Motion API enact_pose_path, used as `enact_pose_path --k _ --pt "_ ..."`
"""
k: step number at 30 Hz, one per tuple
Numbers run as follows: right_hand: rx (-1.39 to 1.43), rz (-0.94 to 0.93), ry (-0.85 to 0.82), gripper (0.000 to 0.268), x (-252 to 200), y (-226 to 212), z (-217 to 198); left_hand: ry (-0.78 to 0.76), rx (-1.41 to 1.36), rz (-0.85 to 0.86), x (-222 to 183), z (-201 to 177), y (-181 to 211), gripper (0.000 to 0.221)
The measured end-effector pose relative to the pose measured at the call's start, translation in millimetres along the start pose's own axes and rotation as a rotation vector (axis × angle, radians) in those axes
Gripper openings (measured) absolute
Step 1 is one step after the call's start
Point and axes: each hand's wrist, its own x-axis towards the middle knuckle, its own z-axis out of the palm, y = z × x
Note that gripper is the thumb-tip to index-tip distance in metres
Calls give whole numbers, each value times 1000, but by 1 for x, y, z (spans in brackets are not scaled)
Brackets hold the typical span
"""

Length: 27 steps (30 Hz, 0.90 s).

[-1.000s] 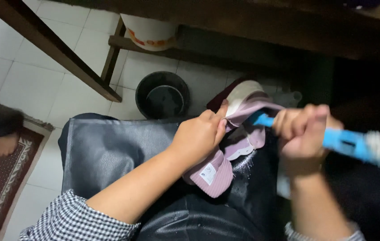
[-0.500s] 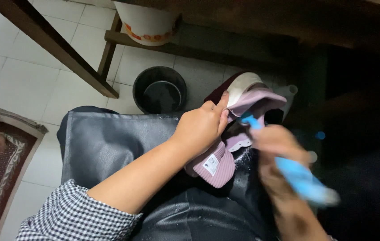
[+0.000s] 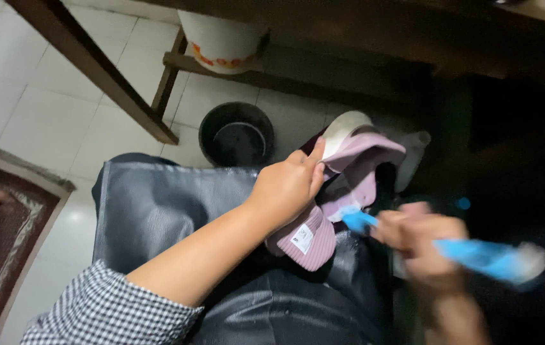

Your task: Scrubbing the interior lining and tongue of a sneaker using a small brush and soapy water.

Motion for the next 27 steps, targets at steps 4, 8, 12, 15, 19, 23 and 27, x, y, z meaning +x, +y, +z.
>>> enact_pose_path --k 4,8,12,15,19,23,27 --pt "362 -89 178 68 8 -5 18 -13 38 4 -1 1 3 54" --pt "-284 -134 101 51 0 1 38 12 48 -7 -7 10 1 53" --pt "-67 69 66 54 14 -35 31 22 44 10 -11 10 1 54" --pt "21 -104 166 49 11 9 40 41 53 28 -3 11 1 54" --pt "133 19 40 45 -9 16 26 -9 -10 12 -12 6 -6 54" --pt "117 83 188 66 7 -26 32 15 -5 5 -11 11 -4 53" --pt "67 -89 42 42 -5 16 34 -6 -15 -4 -13 12 -5 54"
